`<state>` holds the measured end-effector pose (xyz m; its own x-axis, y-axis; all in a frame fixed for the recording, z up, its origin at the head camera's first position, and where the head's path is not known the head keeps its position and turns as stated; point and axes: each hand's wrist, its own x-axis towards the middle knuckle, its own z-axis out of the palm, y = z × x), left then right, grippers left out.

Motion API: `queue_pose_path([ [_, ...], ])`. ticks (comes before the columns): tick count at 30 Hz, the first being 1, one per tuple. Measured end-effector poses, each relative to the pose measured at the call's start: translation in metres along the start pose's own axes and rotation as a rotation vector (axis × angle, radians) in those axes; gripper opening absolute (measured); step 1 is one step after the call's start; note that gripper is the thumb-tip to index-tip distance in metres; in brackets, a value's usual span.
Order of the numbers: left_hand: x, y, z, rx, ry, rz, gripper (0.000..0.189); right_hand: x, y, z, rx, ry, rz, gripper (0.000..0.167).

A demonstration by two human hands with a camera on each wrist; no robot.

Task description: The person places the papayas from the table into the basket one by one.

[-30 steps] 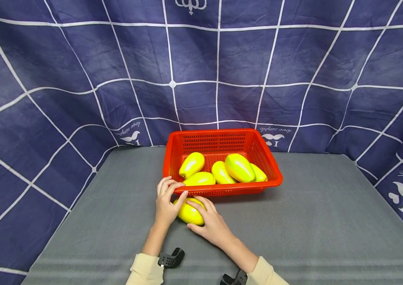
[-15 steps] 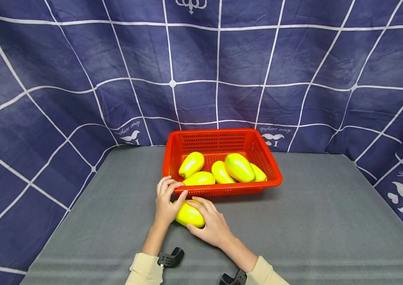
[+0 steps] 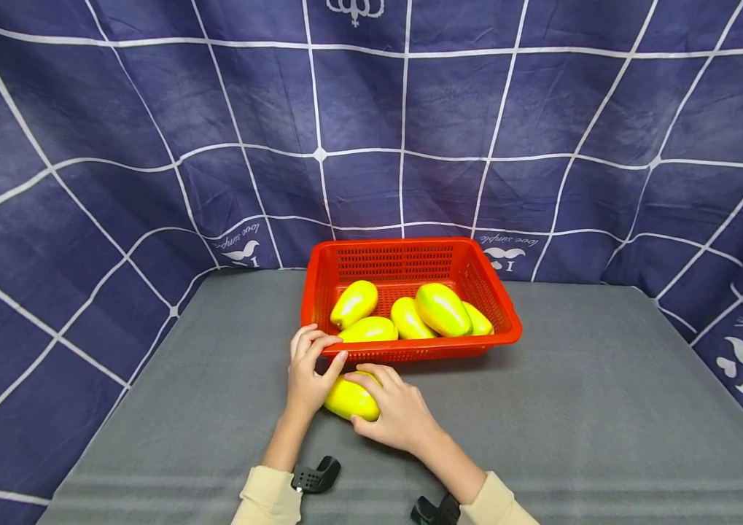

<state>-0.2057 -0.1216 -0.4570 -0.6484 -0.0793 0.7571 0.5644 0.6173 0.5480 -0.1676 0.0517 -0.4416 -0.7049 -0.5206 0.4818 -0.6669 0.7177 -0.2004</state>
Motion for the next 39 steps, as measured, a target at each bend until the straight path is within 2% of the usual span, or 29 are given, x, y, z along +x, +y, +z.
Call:
queue_pose_path([
  [6, 0.000, 0.000, 0.000, -0.009, 0.005, -0.011, 0.020, 0.006, 0.000, -0.029, 0.016, -0.105, 0.023, 0.054],
  [10, -0.001, 0.000, 0.000, -0.005, 0.006, 0.006, 0.020, 0.008, -0.001, -0.050, 0.026, -0.167, 0.054, 0.054],
  [15, -0.002, 0.000, 0.000, -0.009, 0.013, 0.021, 0.019, 0.010, -0.002, -0.072, 0.058, -0.179, 0.098, 0.055],
  [22, 0.001, -0.001, 0.000, -0.013, 0.013, 0.031, 0.020, 0.012, 0.001, -0.088, 0.056, -0.095, 0.131, 0.055],
  [33, 0.000, 0.000, 0.000, -0.007, 0.011, 0.000, 0.020, 0.012, 0.011, -0.094, 0.036, 0.074, 0.136, 0.055],
  [39, 0.001, 0.001, 0.000, -0.012, 0.006, -0.009, 0.020, 0.015, 0.018, -0.097, 0.045, 0.154, 0.186, 0.058],
])
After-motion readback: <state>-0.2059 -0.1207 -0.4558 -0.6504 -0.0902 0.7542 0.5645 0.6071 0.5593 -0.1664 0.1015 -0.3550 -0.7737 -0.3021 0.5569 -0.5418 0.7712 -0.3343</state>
